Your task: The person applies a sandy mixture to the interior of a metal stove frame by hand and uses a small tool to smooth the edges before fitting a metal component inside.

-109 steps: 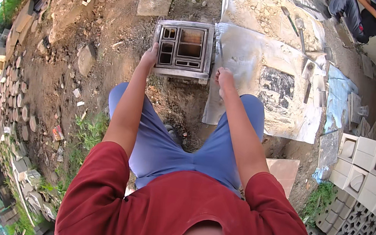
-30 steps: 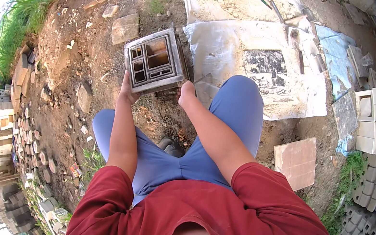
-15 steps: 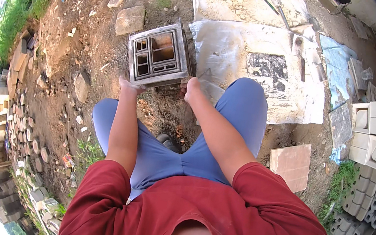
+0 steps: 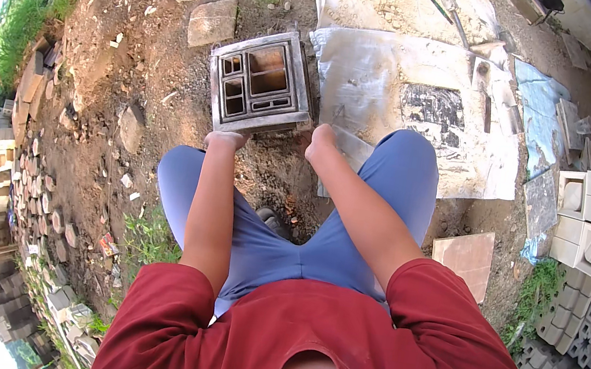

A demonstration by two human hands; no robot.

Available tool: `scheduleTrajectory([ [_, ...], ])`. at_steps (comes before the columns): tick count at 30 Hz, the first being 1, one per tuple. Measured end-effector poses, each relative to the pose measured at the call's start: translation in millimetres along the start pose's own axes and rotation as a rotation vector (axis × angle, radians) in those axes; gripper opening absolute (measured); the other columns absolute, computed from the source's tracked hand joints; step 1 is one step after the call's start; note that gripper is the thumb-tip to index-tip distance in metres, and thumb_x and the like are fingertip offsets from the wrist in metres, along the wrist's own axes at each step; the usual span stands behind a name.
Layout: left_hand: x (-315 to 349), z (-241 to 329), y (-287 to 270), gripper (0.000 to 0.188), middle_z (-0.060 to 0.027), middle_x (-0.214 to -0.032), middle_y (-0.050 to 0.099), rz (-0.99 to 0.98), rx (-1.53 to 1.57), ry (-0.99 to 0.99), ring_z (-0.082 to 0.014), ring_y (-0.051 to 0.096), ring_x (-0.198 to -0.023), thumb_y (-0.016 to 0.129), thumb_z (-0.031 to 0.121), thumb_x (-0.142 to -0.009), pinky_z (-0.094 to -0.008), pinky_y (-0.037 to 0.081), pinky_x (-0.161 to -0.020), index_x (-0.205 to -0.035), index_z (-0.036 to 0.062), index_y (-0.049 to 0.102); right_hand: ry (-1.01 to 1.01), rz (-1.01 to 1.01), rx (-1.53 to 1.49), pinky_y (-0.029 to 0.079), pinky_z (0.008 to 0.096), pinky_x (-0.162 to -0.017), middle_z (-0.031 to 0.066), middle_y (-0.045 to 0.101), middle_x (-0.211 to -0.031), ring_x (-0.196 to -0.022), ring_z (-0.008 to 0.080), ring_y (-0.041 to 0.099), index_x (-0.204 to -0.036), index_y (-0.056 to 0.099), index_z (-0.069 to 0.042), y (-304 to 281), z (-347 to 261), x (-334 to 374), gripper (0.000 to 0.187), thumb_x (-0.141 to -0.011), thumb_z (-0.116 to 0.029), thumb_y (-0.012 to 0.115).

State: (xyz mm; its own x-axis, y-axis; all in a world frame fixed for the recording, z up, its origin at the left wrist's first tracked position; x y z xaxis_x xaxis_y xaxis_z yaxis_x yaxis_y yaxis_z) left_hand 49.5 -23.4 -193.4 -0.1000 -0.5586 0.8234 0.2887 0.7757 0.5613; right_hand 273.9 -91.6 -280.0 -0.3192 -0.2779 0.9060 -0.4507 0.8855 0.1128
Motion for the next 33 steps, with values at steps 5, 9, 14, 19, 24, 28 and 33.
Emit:
scheduleTrajectory([
  [5,-22.9,-5.7,-4.6,0.066,-0.0127,-0.155,0.054,0.047,-0.014,-0.11,-0.038,0.052,-0.142,0.034,0.053,-0.106,-0.0573,0.036,-0.123,-0.153,0.0094,0.051,-0.017,-0.02,-0.101,0.051,0.0482,-0.097,0.0203,0.062,-0.139,-0.123,0.0352,0.062,-0.131,0.061,0.004,-4.7,-3.6,-21.2,0.042,-0.096,-0.015,0.046],
  [9,-11.6,-11.3,0.8,0.068,-0.0114,-0.157,0.052,0.003,-0.124,-0.076,-0.0358,0.049,-0.144,0.033,0.056,-0.106,-0.0533,0.034,-0.125,-0.155,0.0105,0.048,-0.037,-0.052,-0.128,0.053,0.0468,-0.087,0.0198,0.067,-0.128,-0.107,0.0335,0.067,-0.123,0.064,0.004,-7.2,4.6,-27.0,0.038,-0.094,-0.013,0.048],
  [14,-3.1,-5.9,4.9,0.071,-0.0098,-0.159,0.05,-0.049,-0.237,-0.036,-0.033,0.046,-0.148,0.032,0.059,-0.106,-0.0482,0.032,-0.127,-0.157,0.0118,0.046,-0.035,-0.034,-0.131,0.054,0.0471,-0.084,0.0205,0.067,-0.127,-0.103,0.0326,0.068,-0.121,0.064,0.007,1.3,6.3,-12.6,0.037,-0.094,-0.012,0.048],
  [19,-3.2,-11.3,8.5,0.068,-0.0068,-0.152,0.058,0.09,-0.179,0.012,-0.0302,0.054,-0.141,0.036,0.059,-0.106,-0.0436,0.037,-0.125,-0.152,0.0118,0.053,-0.069,0.032,-0.172,0.053,0.0465,-0.086,0.0227,0.065,-0.129,-0.108,0.0344,0.066,-0.123,0.063,0.008,2.7,-0.3,-20.2,0.038,-0.094,-0.012,0.047],
  [24,25.5,-32.4,24.2,0.061,-0.0097,-0.142,0.066,0.187,-0.292,0.066,-0.0333,0.062,-0.131,0.049,0.053,-0.102,-0.0461,0.045,-0.118,-0.143,0.0089,0.062,-0.069,-0.002,-0.154,0.053,0.0457,-0.088,0.0229,0.064,-0.131,-0.11,0.0352,0.065,-0.123,0.062,0.008,-2.5,-1.9,-25.3,0.038,-0.094,-0.011,0.048],
  [28,25.7,-18.3,21.8,0.058,-0.0102,-0.139,0.068,0.223,-0.172,0.118,-0.0332,0.064,-0.129,0.054,0.05,-0.1,-0.0463,0.047,-0.118,-0.14,0.0085,0.065,-0.055,-0.048,-0.116,0.052,0.0452,-0.089,0.0208,0.063,-0.131,-0.108,0.0341,0.064,-0.123,0.062,0.007,5.5,-2.8,-9.0,0.037,-0.094,-0.01,0.047],
  [33,21.3,-47.4,32.4,0.057,-0.015,-0.135,0.069,0.202,0.177,0.019,-0.028,0.064,-0.127,0.046,0.046,-0.104,-0.0406,0.046,-0.114,-0.135,0.0025,0.064,0.033,-0.136,-0.085,0.05,0.0464,-0.09,0.0157,0.061,-0.13,-0.113,0.0292,0.059,-0.126,0.061,0.0,-14.5,-34.8,-37.8,0.038,-0.096,-0.013,0.042],
])
Point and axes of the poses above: each hand's wrist, its own x-axis away from the middle knuckle, its own y-axis out of the palm, z = x × y, the point moved 2 cm from there along -x, towards the middle knuckle
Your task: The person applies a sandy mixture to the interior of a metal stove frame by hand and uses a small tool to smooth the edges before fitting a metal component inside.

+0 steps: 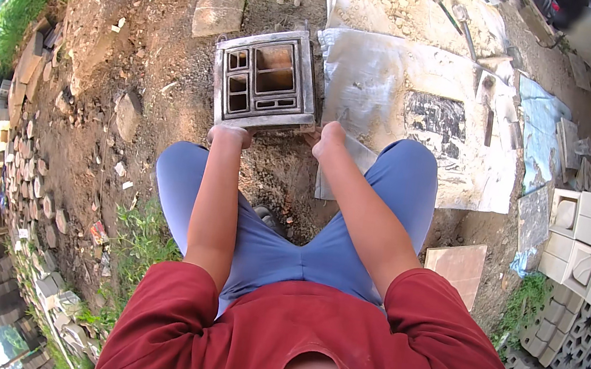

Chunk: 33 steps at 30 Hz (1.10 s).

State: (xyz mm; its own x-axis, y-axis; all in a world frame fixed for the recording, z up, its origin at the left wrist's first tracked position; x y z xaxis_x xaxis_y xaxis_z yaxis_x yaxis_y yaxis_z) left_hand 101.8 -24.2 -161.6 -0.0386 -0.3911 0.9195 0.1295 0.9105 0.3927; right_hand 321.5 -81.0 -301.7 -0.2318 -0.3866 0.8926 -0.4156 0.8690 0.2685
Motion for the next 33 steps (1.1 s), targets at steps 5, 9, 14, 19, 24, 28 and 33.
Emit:
scheduleTrajectory([
  [5,-33.5,51.8,-7.3,0.053,-0.0202,-0.125,0.071,0.019,-0.259,0.698,-0.0308,0.066,-0.12,0.049,0.042,-0.102,-0.0438,0.048,-0.108,-0.128,-0.001,0.066,-0.054,0.106,0.041,0.057,0.0511,-0.087,0.01,0.066,-0.098,-0.085,0.0327,0.068,-0.11,0.056,-0.007,5.1,-49.8,50.7,0.023,-0.105,-0.019,0.037],
  [9,-34.5,103.2,12.6,0.047,-0.0264,-0.116,0.071,0.129,-1.071,1.292,-0.0366,0.067,-0.112,0.053,0.037,-0.099,-0.0493,0.05,-0.1,-0.118,-0.0044,0.066,-0.177,-0.27,-0.08,0.051,0.0426,-0.077,0.0046,0.061,-0.089,-0.078,0.0231,0.061,-0.111,0.056,-0.011,16.9,-71.2,157.0,0.018,-0.109,-0.025,0.045],
  [14,-27.9,69.2,32.7,0.053,-0.0285,-0.111,0.069,0.104,-1.655,1.739,-0.0484,0.067,-0.103,0.05,0.051,-0.103,-0.0567,0.052,-0.093,-0.119,0.0022,0.064,-0.474,-0.54,0.15,0.044,0.032,-0.058,-0.001,0.049,-0.069,-0.06,0.016,0.053,-0.099,0.054,-0.011,5.1,-70.6,212.7,0.019,-0.109,-0.026,0.05],
  [19,-18.6,58.7,36.9,0.056,-0.0259,-0.109,0.072,0.133,-1.82,1.394,-0.0456,0.07,-0.102,0.043,0.054,-0.106,-0.0569,0.055,-0.089,-0.114,0.0033,0.063,-0.474,-0.456,0.561,0.034,0.0318,-0.045,-0.0056,0.035,-0.056,-0.044,0.0104,0.037,-0.08,0.052,-0.013,17.0,-52.5,226.2,0.026,-0.103,-0.022,0.049],
  [24,-16.1,67.2,41.0,0.059,-0.0281,-0.115,0.072,0.072,-1.806,1.253,-0.0468,0.068,-0.11,0.038,0.055,-0.106,-0.0568,0.052,-0.095,-0.122,0.0039,0.064,-0.439,-0.516,0.577,0.031,0.0312,-0.042,-0.0059,0.037,-0.057,-0.044,0.0089,0.036,-0.077,0.051,-0.013,37.9,-13.9,224.4,0.029,-0.104,-0.023,0.046],
  [28,-15.3,66.8,41.4,0.061,-0.0283,-0.116,0.072,0.078,-1.8,1.204,-0.0461,0.068,-0.111,0.037,0.056,-0.106,-0.0564,0.052,-0.097,-0.119,0.0046,0.067,-0.502,-0.459,0.667,0.031,0.0312,-0.042,-0.0058,0.034,-0.056,-0.043,0.0093,0.033,-0.077,0.048,-0.014,46.6,4.2,205.3,0.031,-0.105,-0.028,0.047],
  [33,-16.8,64.7,46.0,0.061,-0.0271,-0.116,0.072,0.042,-1.793,1.191,-0.0455,0.068,-0.111,0.036,0.056,-0.107,-0.0563,0.052,-0.096,-0.119,0.0057,0.068,-0.744,-0.371,0.861,0.043,0.0399,-0.059,0.0065,0.052,-0.064,-0.057,0.0198,0.048,-0.08,0.056,0.002,50.8,12.5,165.1,0.042,-0.105,-0.029,0.043],
])
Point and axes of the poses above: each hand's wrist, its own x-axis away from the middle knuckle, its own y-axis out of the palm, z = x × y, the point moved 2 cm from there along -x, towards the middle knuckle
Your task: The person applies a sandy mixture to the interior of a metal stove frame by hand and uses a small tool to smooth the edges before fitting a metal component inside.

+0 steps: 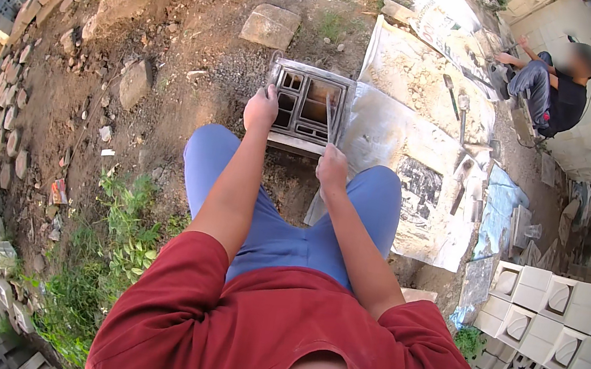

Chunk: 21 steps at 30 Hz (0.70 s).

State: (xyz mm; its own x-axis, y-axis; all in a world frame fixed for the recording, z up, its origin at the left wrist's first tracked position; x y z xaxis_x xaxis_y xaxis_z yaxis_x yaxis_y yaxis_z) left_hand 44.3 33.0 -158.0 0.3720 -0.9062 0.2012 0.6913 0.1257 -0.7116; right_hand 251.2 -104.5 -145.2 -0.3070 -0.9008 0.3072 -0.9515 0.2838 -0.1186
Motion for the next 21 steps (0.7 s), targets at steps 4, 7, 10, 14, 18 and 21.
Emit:
scheduleTrajectory([
  [4,-2.9,-4.2,-1.5,0.061,-0.0256,-0.115,0.073,0.017,-0.017,0.001,-0.045,0.069,-0.11,0.034,0.055,-0.108,-0.0567,0.053,-0.094,-0.117,0.0052,0.068,0.011,0.036,0.063,0.045,0.0452,-0.072,0.0153,0.058,-0.072,-0.07,0.0256,0.054,-0.086,0.059,0.007,14.6,6.3,1.1,0.043,-0.105,-0.029,0.043],
  [7,-1.4,-3.9,-0.5,0.061,-0.0249,-0.114,0.073,0.02,-0.026,-0.004,-0.0449,0.069,-0.109,0.033,0.055,-0.109,-0.0567,0.053,-0.093,-0.117,0.0055,0.068,0.011,0.034,0.001,0.039,0.0378,-0.057,0.0061,0.049,-0.065,-0.057,0.0174,0.048,-0.081,0.053,-0.004,19.0,13.9,-1.3,0.036,-0.105,-0.029,0.044],
  [10,0.7,-0.6,1.1,0.061,-0.0246,-0.114,0.074,0.015,-0.027,-0.001,-0.0448,0.069,-0.108,0.033,0.055,-0.109,-0.0566,0.053,-0.093,-0.117,0.0061,0.068,-0.086,0.077,0.006,0.032,0.0292,-0.041,-0.0044,0.04,-0.057,-0.043,0.0087,0.039,-0.075,0.046,-0.014,21.3,23.2,-1.9,0.034,-0.106,-0.029,0.045],
  [14,-1.1,-9.6,-1.7,0.06,-0.0245,-0.113,0.074,0.015,-0.023,-0.018,-0.0448,0.069,-0.108,0.033,0.055,-0.109,-0.0566,0.054,-0.092,-0.117,0.0074,0.068,0.046,-0.022,-0.12,0.032,0.0291,-0.042,-0.0049,0.039,-0.057,-0.043,0.0082,0.039,-0.076,0.047,-0.015,28.5,26.3,6.4,0.034,-0.106,-0.03,0.046],
  [18,0.4,0.5,0.2,0.06,-0.0246,-0.113,0.074,0.016,-0.019,-0.004,-0.0451,0.069,-0.108,0.034,0.056,-0.108,-0.0566,0.054,-0.092,-0.116,0.0079,0.068,-0.125,0.091,-0.007,0.031,0.0298,-0.042,-0.005,0.039,-0.056,-0.044,0.0079,0.039,-0.075,0.047,-0.014,23.4,30.8,-3.9,0.037,-0.107,-0.033,0.046],
  [21,-0.6,-2.8,-1.1,0.06,-0.0246,-0.113,0.074,0.015,-0.028,-0.032,-0.0452,0.069,-0.108,0.034,0.056,-0.108,-0.0565,0.054,-0.092,-0.115,0.0073,0.068,-0.012,0.008,-0.044,0.031,0.0305,-0.042,-0.005,0.04,-0.057,-0.045,0.0076,0.04,-0.075,0.047,-0.014,25.4,30.5,-1.1,0.041,-0.108,-0.037,0.046],
])
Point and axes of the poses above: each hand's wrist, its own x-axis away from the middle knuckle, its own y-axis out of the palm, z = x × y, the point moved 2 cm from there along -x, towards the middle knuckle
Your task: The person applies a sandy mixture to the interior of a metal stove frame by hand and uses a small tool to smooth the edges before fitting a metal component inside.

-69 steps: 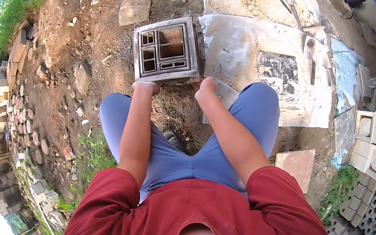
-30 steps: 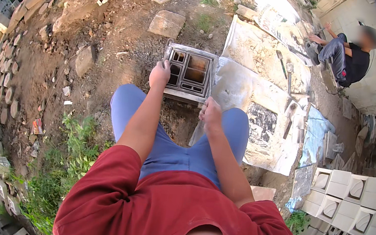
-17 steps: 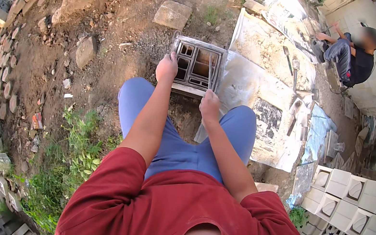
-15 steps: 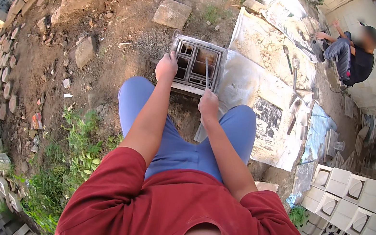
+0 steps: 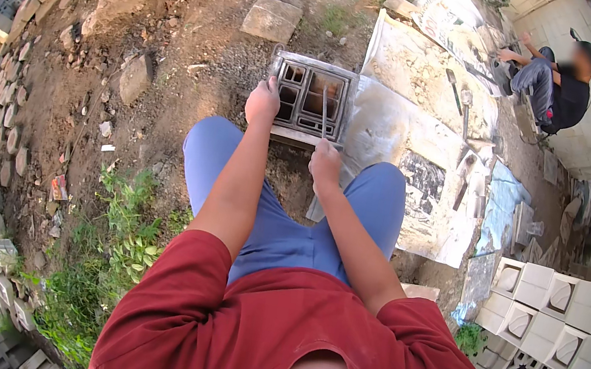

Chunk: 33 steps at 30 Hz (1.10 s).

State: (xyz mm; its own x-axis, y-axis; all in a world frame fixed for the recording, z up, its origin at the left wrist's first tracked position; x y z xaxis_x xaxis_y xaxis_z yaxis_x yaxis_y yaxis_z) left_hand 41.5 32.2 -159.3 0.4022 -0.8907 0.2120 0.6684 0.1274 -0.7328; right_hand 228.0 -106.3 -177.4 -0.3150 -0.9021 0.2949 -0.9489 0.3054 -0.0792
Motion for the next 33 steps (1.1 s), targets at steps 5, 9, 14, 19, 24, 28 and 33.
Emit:
scheduleTrajectory([
  [5,2.1,7.3,3.4,0.061,-0.0245,-0.113,0.074,0.007,0.012,0.031,-0.0454,0.07,-0.107,0.034,0.057,-0.108,-0.0563,0.054,-0.092,-0.115,0.0067,0.068,-0.051,0.118,0.288,0.048,0.0493,-0.08,0.0283,0.067,-0.085,-0.083,0.0451,0.064,-0.096,0.064,0.008,-8.7,1.2,-4.0,0.051,-0.108,-0.036,0.042],
  [9,-1.6,-6.9,0.1,0.061,-0.0245,-0.113,0.074,0.013,0.013,0.001,-0.0456,0.07,-0.107,0.034,0.057,-0.108,-0.0562,0.054,-0.092,-0.115,0.0067,0.068,-0.08,0.091,0.354,0.048,0.0522,-0.083,0.0311,0.068,-0.091,-0.091,0.0507,0.064,-0.097,0.066,0.007,0.6,-13.3,14.0,0.053,-0.108,-0.038,0.041],
  [14,-2.6,4.3,6.4,0.062,-0.0249,-0.116,0.073,-0.008,0.026,0.032,-0.0454,0.068,-0.111,0.034,0.058,-0.108,-0.0562,0.053,-0.094,-0.118,0.0066,0.068,-0.003,0.074,0.275,0.048,0.0524,-0.083,0.0308,0.068,-0.089,-0.091,0.0507,0.064,-0.095,0.067,0.006,-7.3,1.9,1.7,0.056,-0.109,-0.041,0.04],
  [19,-7.1,-7.5,6.4,0.063,-0.0261,-0.116,0.073,-0.006,0.033,0.016,-0.046,0.068,-0.112,0.034,0.058,-0.108,-0.0562,0.053,-0.095,-0.119,0.0061,0.069,-0.067,0.083,0.358,0.048,0.0522,-0.083,0.0302,0.067,-0.086,-0.09,0.051,0.064,-0.096,0.067,0.006,-1.1,-4.2,12.5,0.058,-0.11,-0.043,0.039],
  [24,-7.8,0.4,8.3,0.064,-0.0271,-0.115,0.072,-0.008,0.068,0.041,-0.0462,0.068,-0.111,0.034,0.058,-0.108,-0.0563,0.053,-0.095,-0.117,0.005,0.069,-0.054,0.087,0.305,0.045,0.0422,-0.066,0.0077,0.053,-0.065,-0.064,0.0205,0.051,-0.085,0.06,0.002,-6.6,-0.6,5.8,0.051,-0.111,-0.04,0.043],
  [28,-7.8,-10.3,5.3,0.064,-0.0286,-0.114,0.072,-0.007,0.061,0.045,-0.048,0.067,-0.11,0.034,0.057,-0.108,-0.0573,0.051,-0.095,-0.114,0.0026,0.068,-0.201,0.068,0.409,0.049,0.0527,-0.081,0.0294,0.068,-0.085,-0.087,0.0506,0.064,-0.101,0.069,0.003,-0.3,-25.9,26.8,0.057,-0.111,-0.044,0.04],
  [33,-5.2,-2.7,8.1,0.066,-0.0304,-0.114,0.071,-0.009,0.092,0.053,-0.0498,0.066,-0.11,0.033,0.057,-0.108,-0.0582,0.05,-0.095,-0.113,0.0007,0.067,-0.224,0.108,0.499,0.05,0.0535,-0.08,0.0296,0.069,-0.086,-0.088,0.0503,0.066,-0.106,0.071,0.001,-4.0,-22.4,25.5,0.058,-0.111,-0.047,0.04],
])
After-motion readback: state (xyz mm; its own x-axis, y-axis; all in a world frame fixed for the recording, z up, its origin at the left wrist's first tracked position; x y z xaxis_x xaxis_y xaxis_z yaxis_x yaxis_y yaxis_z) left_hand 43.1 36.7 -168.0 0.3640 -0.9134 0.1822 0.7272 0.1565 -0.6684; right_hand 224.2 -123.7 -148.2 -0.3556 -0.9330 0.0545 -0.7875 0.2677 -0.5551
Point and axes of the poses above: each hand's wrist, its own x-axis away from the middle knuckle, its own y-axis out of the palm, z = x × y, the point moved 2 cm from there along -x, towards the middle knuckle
